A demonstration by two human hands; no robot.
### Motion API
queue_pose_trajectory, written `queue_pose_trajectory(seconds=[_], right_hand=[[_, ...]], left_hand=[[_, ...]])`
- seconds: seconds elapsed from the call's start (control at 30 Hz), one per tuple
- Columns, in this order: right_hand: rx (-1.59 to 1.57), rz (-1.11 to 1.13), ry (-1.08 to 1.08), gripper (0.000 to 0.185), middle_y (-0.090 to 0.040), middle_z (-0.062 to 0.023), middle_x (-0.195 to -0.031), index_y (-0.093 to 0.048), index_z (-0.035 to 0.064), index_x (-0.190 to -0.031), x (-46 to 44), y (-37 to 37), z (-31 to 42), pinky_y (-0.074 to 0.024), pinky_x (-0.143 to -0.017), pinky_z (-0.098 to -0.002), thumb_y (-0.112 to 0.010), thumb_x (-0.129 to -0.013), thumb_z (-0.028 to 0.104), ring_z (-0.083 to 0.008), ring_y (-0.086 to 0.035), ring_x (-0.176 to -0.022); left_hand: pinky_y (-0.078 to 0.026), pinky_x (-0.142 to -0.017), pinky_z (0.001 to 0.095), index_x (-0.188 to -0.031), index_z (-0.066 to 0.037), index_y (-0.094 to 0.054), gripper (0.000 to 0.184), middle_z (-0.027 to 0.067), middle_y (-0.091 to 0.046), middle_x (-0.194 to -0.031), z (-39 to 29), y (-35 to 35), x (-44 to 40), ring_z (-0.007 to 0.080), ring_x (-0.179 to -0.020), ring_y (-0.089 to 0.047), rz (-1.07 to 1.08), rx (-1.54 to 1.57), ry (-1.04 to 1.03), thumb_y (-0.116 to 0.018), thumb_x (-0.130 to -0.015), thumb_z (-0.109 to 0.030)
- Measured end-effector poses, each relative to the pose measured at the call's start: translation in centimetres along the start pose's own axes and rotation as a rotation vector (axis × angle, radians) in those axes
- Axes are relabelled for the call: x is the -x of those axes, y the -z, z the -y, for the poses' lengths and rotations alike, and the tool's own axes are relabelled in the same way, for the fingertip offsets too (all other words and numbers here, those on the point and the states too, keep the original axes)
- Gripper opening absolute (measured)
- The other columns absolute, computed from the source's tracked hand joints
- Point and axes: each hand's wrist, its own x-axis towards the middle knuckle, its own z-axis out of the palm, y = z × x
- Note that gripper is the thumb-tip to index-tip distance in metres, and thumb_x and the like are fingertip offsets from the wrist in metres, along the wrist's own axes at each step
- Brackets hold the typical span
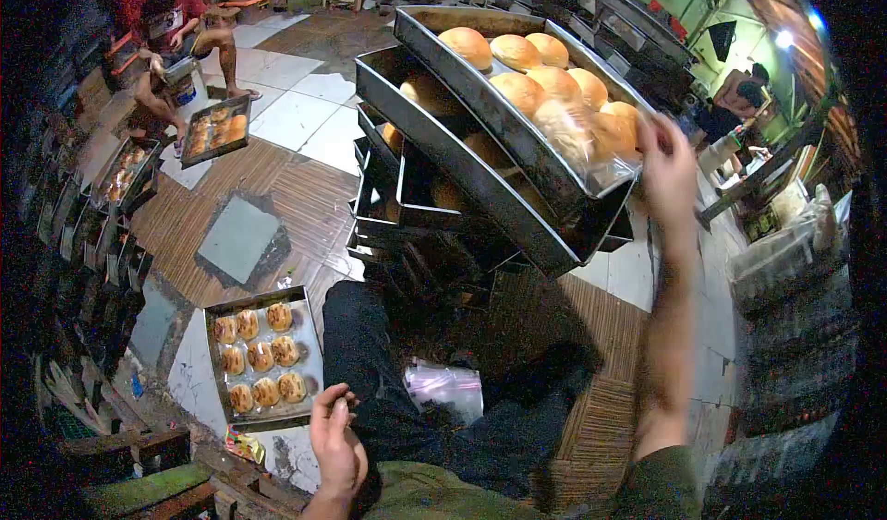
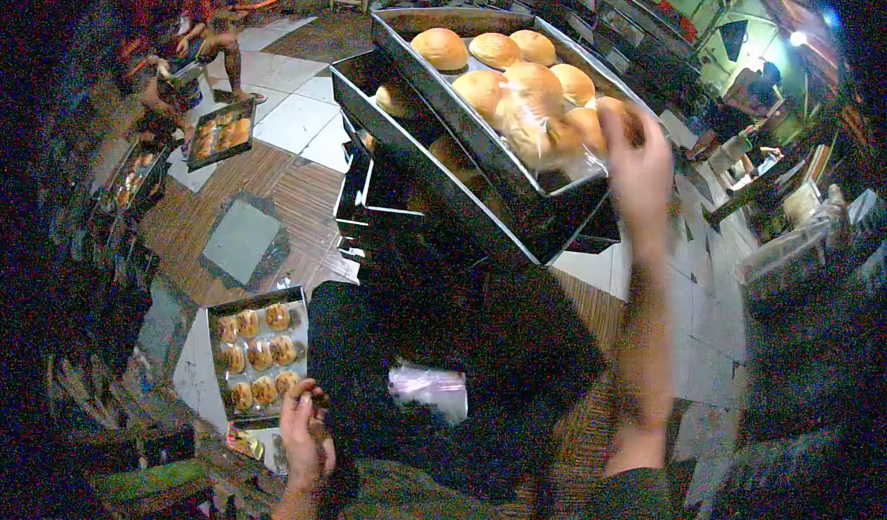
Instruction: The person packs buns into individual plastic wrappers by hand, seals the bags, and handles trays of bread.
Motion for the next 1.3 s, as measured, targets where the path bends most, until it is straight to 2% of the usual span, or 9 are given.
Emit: queue_pose_trajectory(seconds=[0.1, 0.17, 0.37, 0.63, 0.77, 0.9, 1.17, 1.23, 1.3], right_hand=[[0.07, -0.435, 0.34, 0.021, -0.058, -0.0115, -0.079, -0.057, -0.0023, -0.092, 19.0, -3.2, -3.8, -0.0451, -0.071, -0.0326, -0.049, -0.086, 0.017, -0.0239, -0.057, -0.072], [0.16, 0.762, 0.407, 0.042, -0.052, -0.0169, -0.11, -0.051, 0.0064, -0.109, 31.3, -11.1, -5.8, -0.0377, -0.087, -0.0456, -0.059, -0.07, 0.02, -0.0351, -0.046, -0.106], [0.2, 0.758, 0.582, 0.03, -0.046, -0.018, -0.111, -0.049, 0.0021, -0.096, 40.1, -13.4, -9.5, -0.0328, -0.089, -0.0495, -0.058, -0.071, 0.015, -0.0399, -0.038, -0.109], [-0.143, 1.032, -0.12, 0.026, -0.06, -0.0139, -0.075, -0.054, 0.0036, -0.091, 32.8, -13.7, -6.1, -0.0461, -0.061, -0.04, -0.064, -0.074, 0.021, -0.0309, -0.058, -0.067], [-0.278, 0.793, 0.278, 0.015, -0.062, -0.0108, -0.082, -0.061, 0.0047, -0.091, 25.0, -8.1, -1.4, -0.0469, -0.069, -0.0328, -0.059, -0.078, 0.013, -0.0262, -0.058, -0.076], [-0.64, 0.229, -0.433, 0.011, -0.06, -0.0073, -0.078, -0.055, 0.0012, -0.094, 23.3, -3.2, 1.4, -0.0454, -0.058, -0.0246, -0.052, -0.086, 0.008, -0.0139, -0.058, -0.066], [-0.274, 0.252, 0.209, 0.011, -0.059, -0.0091, -0.075, -0.058, 0.0004, -0.085, 19.1, -1.2, 5.0, -0.046, -0.063, -0.0278, -0.056, -0.074, 0.001, -0.021, -0.057, -0.068], [-0.406, 0.891, 0.512, 0.009, -0.057, -0.0086, -0.073, -0.059, 0.0039, -0.075, 15.1, -0.5, 6.6, -0.0417, -0.062, -0.0259, -0.05, -0.078, 0.004, -0.021, -0.054, -0.067], [-0.57, 0.345, 0.508, 0.017, -0.055, -0.0043, -0.068, -0.058, 0.001, -0.082, 7.6, -3.6, 6.1, -0.04, -0.056, -0.0237, -0.048, -0.085, 0.015, -0.0113, -0.049, -0.059]], left_hand=[[-0.036, -0.08, 0.024, -0.101, -0.001, -0.051, 0.019, 0.0049, -0.053, -0.09, 2.0, 0.7, 0.1, 0.0119, -0.085, -0.048, -0.048, 0.06, -0.012, -0.049, -0.084, -0.009], [-0.037, -0.079, 0.0249, -0.098, -0.001, -0.053, 0.017, 0.0044, -0.053, -0.088, 1.6, 1.7, 0.4, 0.0115, -0.084, -0.048, -0.076, -0.127, 0.006, -0.048, -0.085, -0.01], [-0.038, -0.076, 0.0227, -0.096, 0.0, -0.055, 0.016, 0.003, -0.055, -0.086, 3.1, -0.3, 1.0, 0.0094, -0.081, -0.049, 0.039, -0.284, 0.029, -0.05, -0.085, -0.011], [-0.04, -0.084, 0.0289, -0.106, 0.002, -0.051, 0.037, 0.0129, -0.057, -0.098, 10.5, -2.0, -5.7, 0.0195, -0.096, -0.052, 0.361, -0.891, -0.739, -0.061, -0.079, -0.022], [-0.043, -0.079, 0.0288, -0.098, -0.002, -0.056, 0.035, 0.0055, -0.059, -0.094, 6.8, -1.5, -7.2, 0.0165, -0.086, -0.057, 1.13, -0.759, 0.134, -0.069, -0.072, -0.02], [-0.043, -0.084, 0.0312, -0.111, -0.003, -0.051, 0.039, 0.0073, -0.058, -0.1, 1.8, -3.4, -3.5, 0.0181, -0.092, -0.057, 0.758, 0.226, 0.45, -0.064, -0.075, -0.004], [-0.046, -0.058, 0.0234, -0.075, 0.001, -0.059, 0.009, 0.0061, -0.061, -0.071, -2.7, -5.8, -1.7, 0.0097, -0.061, -0.056, 0.403, -0.412, -0.118, -0.06, -0.079, -0.007], [-0.045, -0.053, 0.0227, -0.073, 0.001, -0.058, 0.012, 0.0051, -0.061, -0.07, -2.3, -5.8, -3.1, 0.0091, -0.056, -0.054, 0.298, -0.236, -0.351, -0.061, -0.079, -0.009], [-0.046, -0.05, 0.0251, -0.076, 0.002, -0.057, 0.014, 0.0071, -0.061, -0.069, -3.8, -7.2, -3.9, 0.0118, -0.054, -0.055, 0.276, -0.209, -0.266, -0.057, -0.082, -0.01]])
